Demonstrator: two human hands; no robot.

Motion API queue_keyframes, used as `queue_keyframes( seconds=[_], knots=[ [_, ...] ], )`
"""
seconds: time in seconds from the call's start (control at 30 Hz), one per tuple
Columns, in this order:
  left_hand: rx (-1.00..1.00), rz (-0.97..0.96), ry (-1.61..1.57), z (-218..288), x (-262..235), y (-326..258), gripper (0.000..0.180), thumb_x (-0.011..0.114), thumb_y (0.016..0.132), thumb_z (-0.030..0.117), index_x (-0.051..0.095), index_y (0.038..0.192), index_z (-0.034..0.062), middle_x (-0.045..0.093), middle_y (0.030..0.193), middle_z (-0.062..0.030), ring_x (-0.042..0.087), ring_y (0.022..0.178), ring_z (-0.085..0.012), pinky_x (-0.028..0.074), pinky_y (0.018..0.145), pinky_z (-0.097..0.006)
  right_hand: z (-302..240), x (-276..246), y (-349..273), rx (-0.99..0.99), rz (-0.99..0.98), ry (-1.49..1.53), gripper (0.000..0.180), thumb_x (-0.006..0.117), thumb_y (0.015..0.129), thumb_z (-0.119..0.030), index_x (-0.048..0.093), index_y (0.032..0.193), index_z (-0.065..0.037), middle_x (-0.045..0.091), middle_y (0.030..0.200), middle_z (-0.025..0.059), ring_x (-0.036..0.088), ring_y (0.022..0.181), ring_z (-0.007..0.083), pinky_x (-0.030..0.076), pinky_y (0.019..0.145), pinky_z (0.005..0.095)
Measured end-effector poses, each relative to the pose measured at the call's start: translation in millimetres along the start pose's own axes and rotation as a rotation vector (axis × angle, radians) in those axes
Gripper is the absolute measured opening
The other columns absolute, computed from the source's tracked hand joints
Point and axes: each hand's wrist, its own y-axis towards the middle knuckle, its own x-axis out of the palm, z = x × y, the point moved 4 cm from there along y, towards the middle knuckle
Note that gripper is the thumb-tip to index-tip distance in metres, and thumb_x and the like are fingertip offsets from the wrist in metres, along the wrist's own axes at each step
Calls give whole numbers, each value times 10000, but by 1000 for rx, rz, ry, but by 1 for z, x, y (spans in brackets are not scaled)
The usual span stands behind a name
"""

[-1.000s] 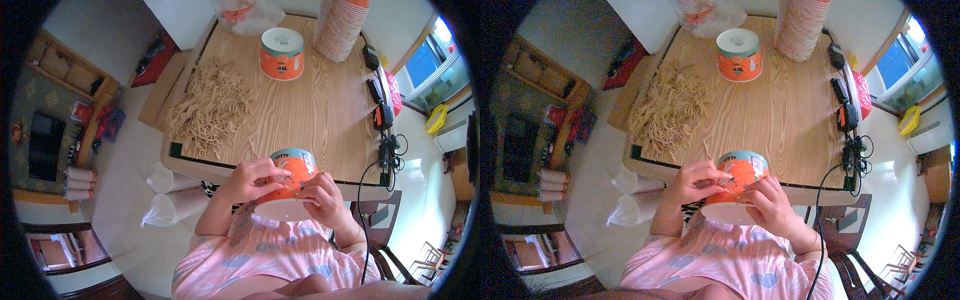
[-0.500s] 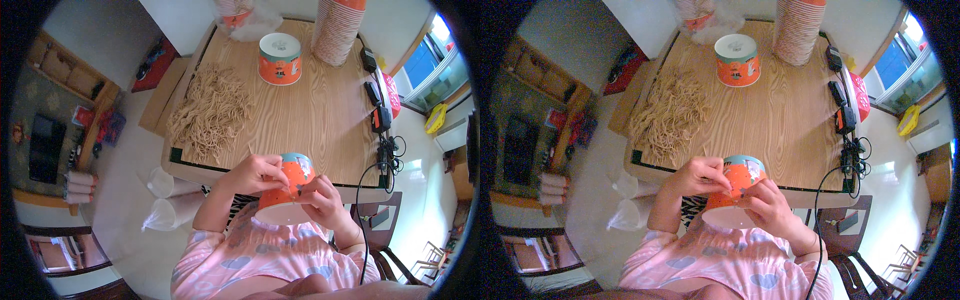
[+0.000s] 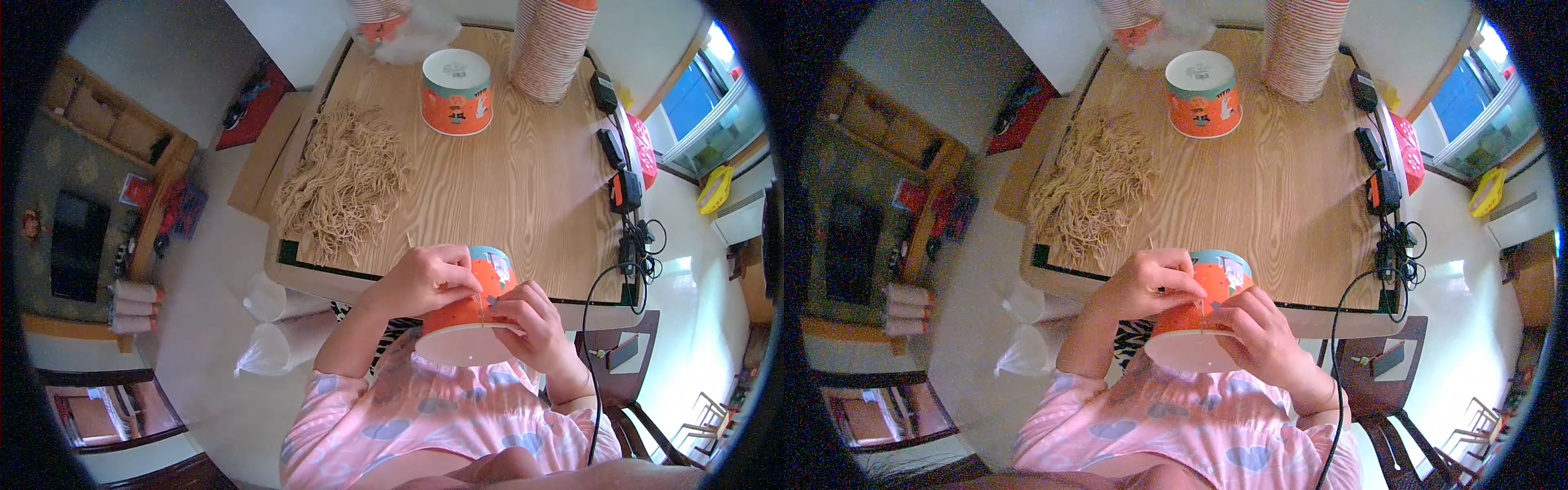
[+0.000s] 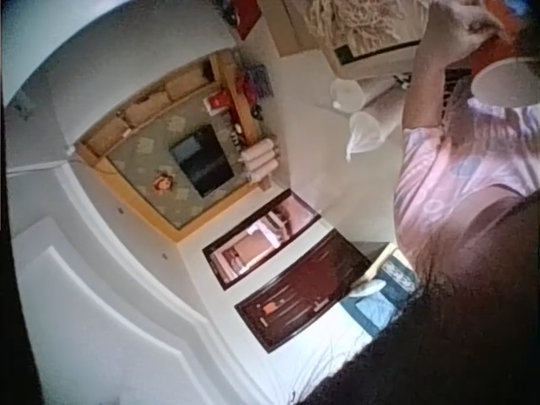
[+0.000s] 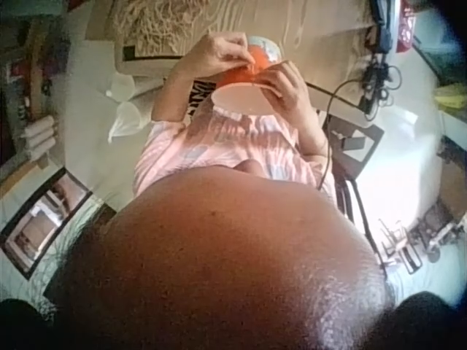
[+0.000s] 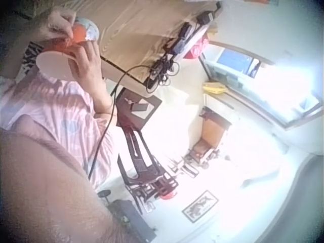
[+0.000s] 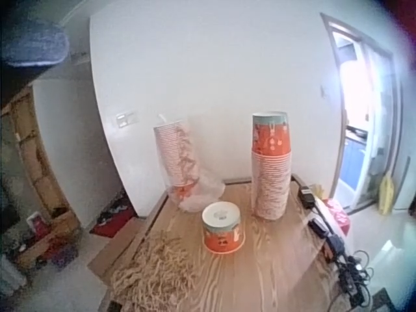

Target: Manually attaching string handles to paper bowls for packaging.

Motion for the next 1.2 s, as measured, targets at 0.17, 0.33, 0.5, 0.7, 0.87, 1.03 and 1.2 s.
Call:
queue_keyframes(
  seconds=[0.17,0.33,0.5,0.7,0.87,1.03,1.2],
  knots=[
    [-24,-11,31,3,0,1,227,740,645,0,710,846,102,569,764,-46,600,711,-201,487,601,-304,0,3,-1,-18,-13,-50,294,697,684,-30,626,963,-88,563,919,82,557,872,291,469,760,395],
    [-35,-34,-23,5,-1,1,217,735,645,-7,697,833,93,586,791,-54,613,738,-211,498,623,-310,-1,2,-2,-29,-8,-92,297,697,676,-40,631,961,-91,558,908,78,554,871,280,461,752,387],
    [23,-2,-36,4,-1,-1,201,726,651,-14,692,823,84,593,794,-55,614,740,-212,496,619,-309,1,2,-3,-33,-11,-66,298,689,666,-31,635,954,-86,557,883,71,551,843,272,451,741,384],
    [-6,19,-2,3,3,-1,128,717,694,19,677,803,74,592,786,-56,611,722,-214,495,612,-314,0,1,-2,-30,-3,-56,280,679,663,-6,623,929,-75,559,879,78,552,832,279,454,743,402],
    [-54,34,-2,1,2,-1,79,702,726,47,663,791,68,589,783,-54,612,731,-222,501,632,-322,-3,2,0,5,56,-37,238,698,668,10,616,882,-55,585,850,86,569,762,267,466,651,363],
    [-29,95,51,1,-2,2,77,702,737,79,666,805,76,594,787,-62,615,742,-235,502,641,-337,-2,-1,-4,-31,57,-58,278,668,675,15,610,937,-56,562,875,94,563,796,286,483,685,378],
    [-2,44,129,0,2,2,118,732,711,67,690,820,86,613,791,-78,625,740,-234,510,632,-324,-4,-1,-1,8,26,-52,292,662,693,6,617,975,-52,555,873,93,562,789,283,489,695,384]
  ],
)
